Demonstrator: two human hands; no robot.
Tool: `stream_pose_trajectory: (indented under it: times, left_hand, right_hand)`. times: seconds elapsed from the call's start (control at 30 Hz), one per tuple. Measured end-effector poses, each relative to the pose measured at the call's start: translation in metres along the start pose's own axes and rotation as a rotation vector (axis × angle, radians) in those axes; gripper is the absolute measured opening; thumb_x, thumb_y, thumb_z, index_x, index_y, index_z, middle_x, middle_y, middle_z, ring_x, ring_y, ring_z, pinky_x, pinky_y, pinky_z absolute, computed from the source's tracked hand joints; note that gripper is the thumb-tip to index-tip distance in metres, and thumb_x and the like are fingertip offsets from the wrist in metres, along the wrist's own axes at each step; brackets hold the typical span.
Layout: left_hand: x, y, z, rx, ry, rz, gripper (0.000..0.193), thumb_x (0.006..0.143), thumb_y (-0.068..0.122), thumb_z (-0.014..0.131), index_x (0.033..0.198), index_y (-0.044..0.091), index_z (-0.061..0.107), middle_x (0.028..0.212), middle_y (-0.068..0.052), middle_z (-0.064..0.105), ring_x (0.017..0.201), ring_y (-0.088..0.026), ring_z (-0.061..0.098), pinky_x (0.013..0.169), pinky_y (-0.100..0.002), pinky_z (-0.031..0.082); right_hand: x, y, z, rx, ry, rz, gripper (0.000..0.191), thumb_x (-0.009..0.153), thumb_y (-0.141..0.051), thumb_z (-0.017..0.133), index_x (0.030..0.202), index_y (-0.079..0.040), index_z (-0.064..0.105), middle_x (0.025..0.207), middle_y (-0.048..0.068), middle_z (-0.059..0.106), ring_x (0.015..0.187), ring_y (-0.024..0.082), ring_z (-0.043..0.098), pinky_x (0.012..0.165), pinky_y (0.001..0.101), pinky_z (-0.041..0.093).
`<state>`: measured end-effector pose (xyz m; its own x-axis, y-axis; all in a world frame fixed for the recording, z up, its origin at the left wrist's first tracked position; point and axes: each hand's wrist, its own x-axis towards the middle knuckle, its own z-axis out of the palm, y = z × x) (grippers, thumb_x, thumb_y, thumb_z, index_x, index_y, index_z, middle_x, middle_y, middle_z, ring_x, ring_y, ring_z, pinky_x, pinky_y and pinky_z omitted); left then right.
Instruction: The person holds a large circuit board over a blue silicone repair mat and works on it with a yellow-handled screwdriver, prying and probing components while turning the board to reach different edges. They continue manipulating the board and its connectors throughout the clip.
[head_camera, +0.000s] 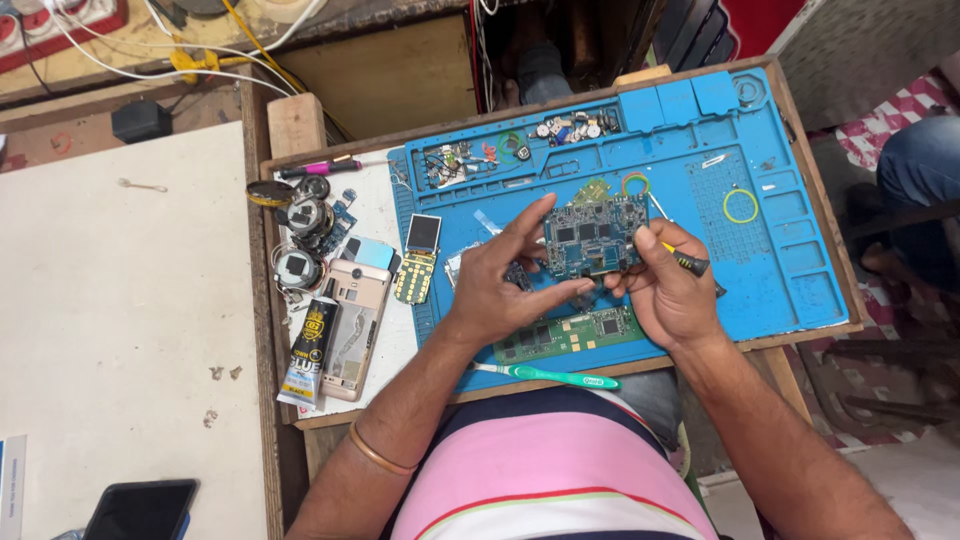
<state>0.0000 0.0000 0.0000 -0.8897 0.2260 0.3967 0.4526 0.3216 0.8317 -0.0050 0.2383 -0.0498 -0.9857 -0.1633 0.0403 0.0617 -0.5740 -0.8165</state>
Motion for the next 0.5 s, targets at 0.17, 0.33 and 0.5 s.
stream_pose_trajectory:
  times: [0.17,0.33,0.5]
  left_hand:
    - [0.002,0.001,-0.002,-0.079,-0.009,-0.002,0.102,0.069,0.035,0.099,0.156,0.015,0.048,0.124,-0.008,0.075,0.094,-0.014,0.075,0.078,-0.026,0.062]
    - [0.003,0.003,-0.004,-0.112,-0.033,0.014,0.105,0.07,0.032,0.098,0.157,0.012,0.044,0.132,-0.013,0.072,0.096,-0.013,0.077,0.074,-0.023,0.06]
    - [0.002,-0.001,-0.003,-0.176,0.005,-0.015,0.094,0.076,0.025,0.096,0.156,0.012,0.047,0.134,-0.017,0.072,0.093,-0.012,0.078,0.075,-0.023,0.06]
  right_hand:
    - [0.0,-0.008,0.008,0.06,0.012,0.047,0.024,0.11,-0.022,0.058,0.102,0.001,0.063,0.09,0.014,0.071,0.071,0.02,0.067,0.063,0.0306,0.055]
    - [0.002,-0.01,0.009,0.105,0.037,0.044,0.022,0.112,-0.019,0.058,0.102,0.0,0.062,0.09,0.014,0.07,0.07,0.02,0.066,0.062,0.0302,0.053]
    - [0.001,-0.012,0.013,0.115,0.032,0.039,0.02,0.11,-0.018,0.058,0.11,0.002,0.064,0.094,0.013,0.071,0.073,0.019,0.066,0.065,0.0302,0.055]
